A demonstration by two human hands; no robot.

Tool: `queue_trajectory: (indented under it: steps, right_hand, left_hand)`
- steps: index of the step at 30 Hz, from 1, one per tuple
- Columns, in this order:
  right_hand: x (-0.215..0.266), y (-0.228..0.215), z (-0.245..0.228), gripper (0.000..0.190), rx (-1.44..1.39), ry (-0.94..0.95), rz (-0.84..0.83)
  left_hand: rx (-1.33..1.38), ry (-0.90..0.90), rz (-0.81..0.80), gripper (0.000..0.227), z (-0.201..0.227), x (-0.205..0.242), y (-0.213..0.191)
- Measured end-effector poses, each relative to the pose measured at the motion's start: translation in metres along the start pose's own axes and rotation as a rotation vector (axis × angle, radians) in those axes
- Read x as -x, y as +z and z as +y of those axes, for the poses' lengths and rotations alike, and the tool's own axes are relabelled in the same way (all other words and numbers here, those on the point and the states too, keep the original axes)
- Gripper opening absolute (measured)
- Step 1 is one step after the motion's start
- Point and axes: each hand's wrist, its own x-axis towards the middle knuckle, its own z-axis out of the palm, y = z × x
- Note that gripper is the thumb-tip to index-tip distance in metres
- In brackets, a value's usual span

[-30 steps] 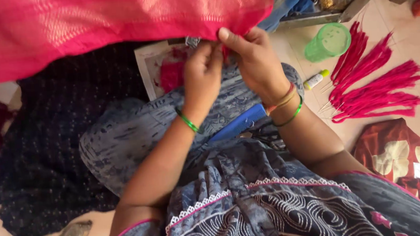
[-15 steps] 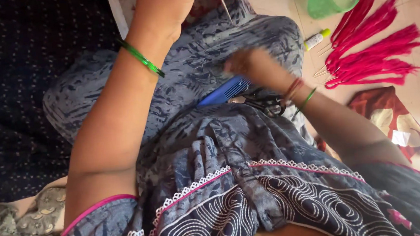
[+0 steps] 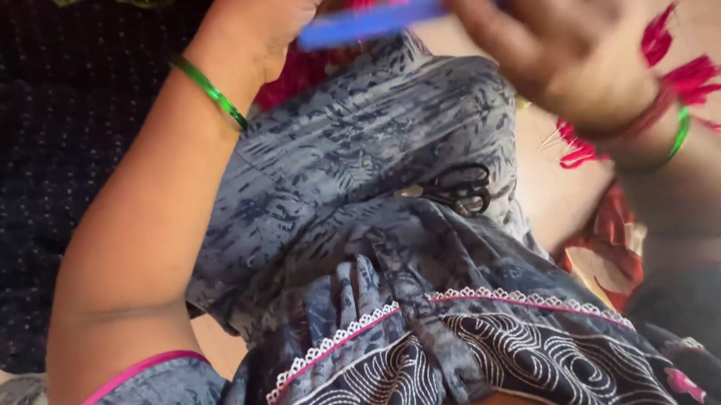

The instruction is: Sewing decorative tassels onto the edge of a pink fabric garment.

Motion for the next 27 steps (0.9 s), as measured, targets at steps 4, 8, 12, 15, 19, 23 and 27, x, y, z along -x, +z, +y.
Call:
queue_trajectory:
  steps: [4, 8, 12, 15, 19, 23, 27]
  right_hand:
    - [-0.007, -0.008, 0.01, 0.03, 0.272, -0.084, 0.005]
    - [-0.02, -0.006, 0.014, 0.022, 0.39, -0.167, 0.133]
    - [0.001, 0.005, 0.015, 0.023, 0.421, -0.121, 0.103]
    - [-0.011, 0.0, 0.019, 0.027, 0.437, -0.206, 0.128]
    - [-0.013, 0.01, 0.028, 0.028, 0.446, -0.143, 0.169]
    - [0.008, 0.022, 0.028, 0.028, 0.367, -0.121, 0.087]
    - [-0.021, 0.001, 0.026, 0.028, 0.355, -0.261, 0.154]
  left_hand:
    - [-0.016, -0.134, -0.025, 0.007, 0.028, 0.007, 0.013]
    - [-0.024, -0.093, -0.065, 0.01, 0.038, 0.009, 0.009]
    - [-0.166, -0.018, 0.064, 0.011, 0.016, 0.004, 0.009]
    - [-0.125, 0.082, 0.023, 0.012, 0.033, 0.012, 0.012]
    - [-0.126, -0.091, 0.061, 0.015, 0.029, 0.01, 0.012]
    - [-0.277, 0.103, 0.108, 0.013, 0.026, 0.008, 0.012]
    - [-0.009, -0.061, 0.016, 0.014, 0.029, 0.014, 0.013]
